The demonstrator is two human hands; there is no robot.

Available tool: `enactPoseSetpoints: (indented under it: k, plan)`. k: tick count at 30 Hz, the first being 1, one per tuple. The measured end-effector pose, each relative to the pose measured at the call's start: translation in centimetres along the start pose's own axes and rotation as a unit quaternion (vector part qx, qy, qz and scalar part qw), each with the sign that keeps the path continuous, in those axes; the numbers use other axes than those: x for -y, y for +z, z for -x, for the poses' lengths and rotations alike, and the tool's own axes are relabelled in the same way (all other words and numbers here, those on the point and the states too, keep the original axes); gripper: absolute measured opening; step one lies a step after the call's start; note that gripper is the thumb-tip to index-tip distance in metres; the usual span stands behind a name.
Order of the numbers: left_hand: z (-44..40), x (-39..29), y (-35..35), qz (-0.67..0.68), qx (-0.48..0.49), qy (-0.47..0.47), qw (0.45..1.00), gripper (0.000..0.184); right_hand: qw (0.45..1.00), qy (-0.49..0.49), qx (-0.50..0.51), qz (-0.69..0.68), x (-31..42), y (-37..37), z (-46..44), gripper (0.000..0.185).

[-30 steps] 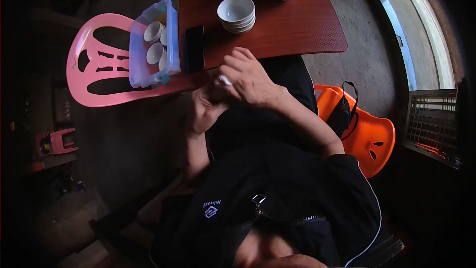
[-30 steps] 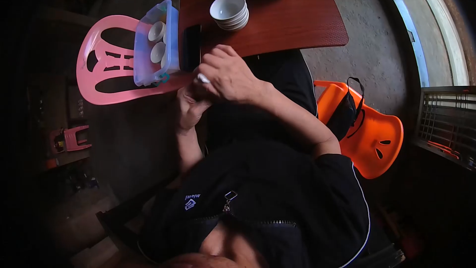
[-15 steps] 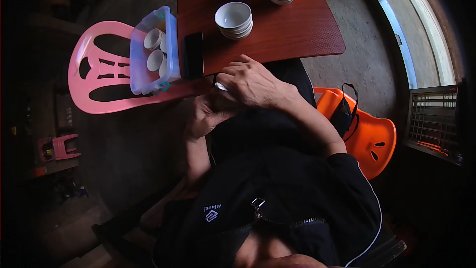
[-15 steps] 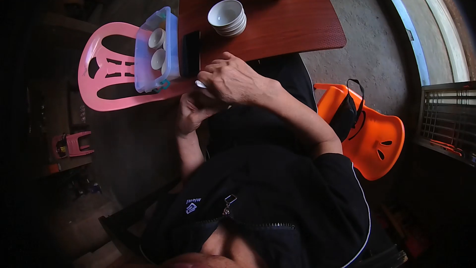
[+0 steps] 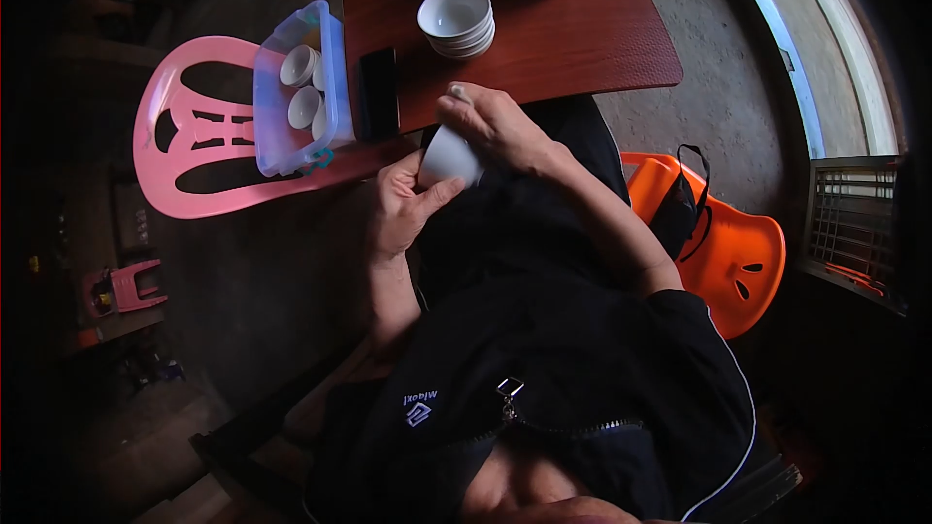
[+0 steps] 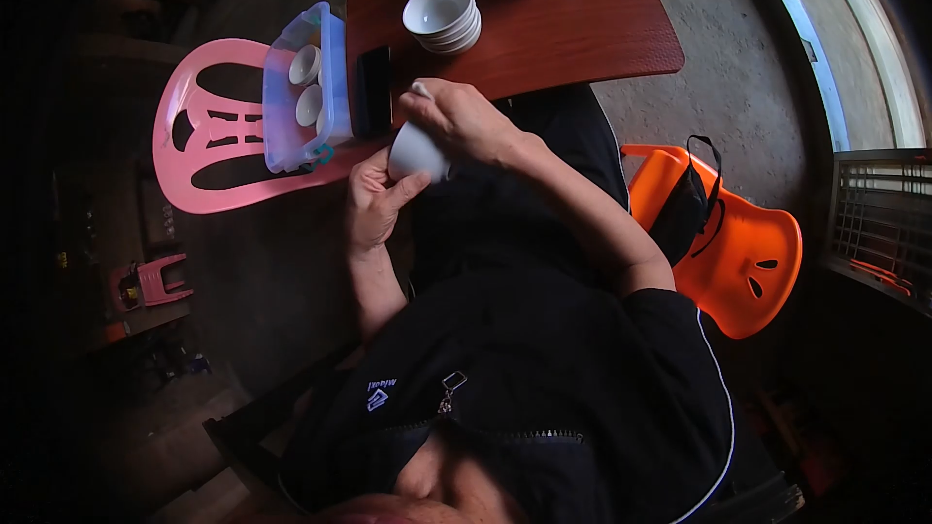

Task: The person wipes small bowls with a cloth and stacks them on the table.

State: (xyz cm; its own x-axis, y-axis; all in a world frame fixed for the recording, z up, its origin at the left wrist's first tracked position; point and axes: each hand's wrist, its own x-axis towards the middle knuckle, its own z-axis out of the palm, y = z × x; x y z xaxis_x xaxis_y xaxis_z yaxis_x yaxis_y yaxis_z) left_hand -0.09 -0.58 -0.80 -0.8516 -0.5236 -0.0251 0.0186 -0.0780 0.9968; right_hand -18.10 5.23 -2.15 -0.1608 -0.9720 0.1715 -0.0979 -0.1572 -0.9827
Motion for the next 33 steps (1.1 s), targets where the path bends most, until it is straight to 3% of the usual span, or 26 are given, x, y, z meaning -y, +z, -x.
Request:
enactPoseSetpoints:
  k: [1, 3, 5, 7, 8, 9, 10, 11, 12, 13, 15, 16, 18, 20, 21, 22, 25, 26, 28, 29, 31, 33]
  plan:
    - [0.0, 0.9, -0.1, -0.023, -0.020, -0.007, 1.000, 0.016, 0.987, -0.096, -0.012, 0.128, 0.4, 0.5, 0.1, 0.019]
    - [0.0, 3.1, -0.2, 0.019, -0.088, 0.036, 0.995, 0.014, 0.900, -0.290, -0.077, 0.317, 0.8, 2.5, 0.4, 0.022]
    - [0.0, 2.6, 1.3, 0.057, -0.178, 0.081, 0.979, 0.016, 0.868, -0.326, -0.090, 0.364, 0.8, 4.3, 1.0, 0.030]
    - [0.0, 1.3, 0.4, -0.043, -0.057, 0.081, 0.994, 0.017, 0.890, -0.300, -0.110, 0.325, 0.7, 3.4, 0.9, 0.032]
    - [-0.3, 1.1, 0.9, -0.050, -0.063, 0.081, 0.993, 0.015, 0.906, -0.282, -0.127, 0.288, 0.2, 2.8, 0.6, 0.030]
    - [-0.3, 1.1, 0.9, -0.050, -0.065, 0.084, 0.993, 0.015, 0.946, -0.217, -0.150, 0.187, 0.2, 2.7, 0.5, 0.024]
    - [-0.3, 1.1, 0.9, -0.084, -0.062, 0.064, 0.993, 0.014, 0.987, -0.079, -0.115, 0.079, 0.2, 1.8, 0.3, 0.026]
    - [-0.4, 1.1, 0.8, -0.118, -0.056, 0.042, 0.991, 0.015, 0.994, 0.062, -0.080, -0.031, 0.2, 0.6, -0.1, 0.030]
    - [-0.5, 0.1, 1.7, -0.090, -0.067, 0.048, 0.993, 0.018, 0.989, 0.042, -0.045, -0.133, -0.5, 0.0, -0.9, 0.045]
    - [-0.4, 0.1, 1.8, -0.089, -0.064, 0.049, 0.993, 0.018, 0.987, 0.061, -0.013, -0.151, -1.1, -0.7, -0.7, 0.045]
    - [-0.3, 0.1, 1.9, -0.060, -0.082, 0.069, 0.992, 0.018, 0.983, 0.012, -0.081, -0.163, -0.8, 0.7, -0.2, 0.044]
    - [-0.3, 0.0, 1.9, -0.046, -0.082, 0.073, 0.993, 0.019, 0.988, 0.029, -0.108, -0.106, 0.7, 1.3, 0.5, 0.043]
    - [-0.1, 0.3, 1.3, -0.007, -0.068, 0.091, 0.993, 0.022, 0.960, -0.189, -0.182, 0.100, 1.0, 2.7, 1.3, 0.035]
    - [0.2, 1.1, 0.8, 0.019, -0.090, 0.098, 0.991, 0.025, 0.911, -0.265, -0.143, 0.283, 1.4, 3.5, 1.9, 0.047]
    - [0.0, 0.9, 1.5, 0.006, -0.148, 0.094, 0.985, 0.029, 0.869, -0.305, -0.126, 0.367, 1.2, 3.9, 1.9, 0.052]
    - [0.0, 0.9, 1.1, -0.019, -0.120, 0.111, 0.986, 0.027, 0.867, -0.311, -0.112, 0.374, 0.8, 4.0, 2.0, 0.052]
    - [0.2, 0.1, 0.9, -0.089, -0.090, 0.109, 0.986, 0.025, 0.962, -0.192, -0.179, 0.079, 0.6, 3.0, 1.4, 0.036]
    - [0.2, 0.0, 0.8, -0.124, -0.088, 0.103, 0.983, 0.025, 0.990, -0.028, -0.136, -0.032, 0.7, 2.1, 1.3, 0.035]
    - [0.2, -0.3, 0.9, -0.166, -0.087, 0.103, 0.977, 0.026, 0.989, 0.045, -0.075, -0.118, 0.5, 0.4, 0.5, 0.036]
    - [0.0, -0.2, 1.1, -0.166, -0.087, 0.105, 0.977, 0.026, 0.991, 0.064, -0.079, -0.083, 0.5, 0.5, 0.6, 0.034]
    - [-0.1, 0.5, 1.3, -0.012, -0.099, 0.099, 0.990, 0.027, 0.976, -0.139, -0.156, 0.068, 1.6, 2.3, 1.1, 0.038]
    - [0.3, 1.6, 0.3, 0.067, -0.100, 0.101, 0.988, 0.029, 0.928, -0.257, -0.103, 0.249, 1.5, 3.7, 1.5, 0.054]
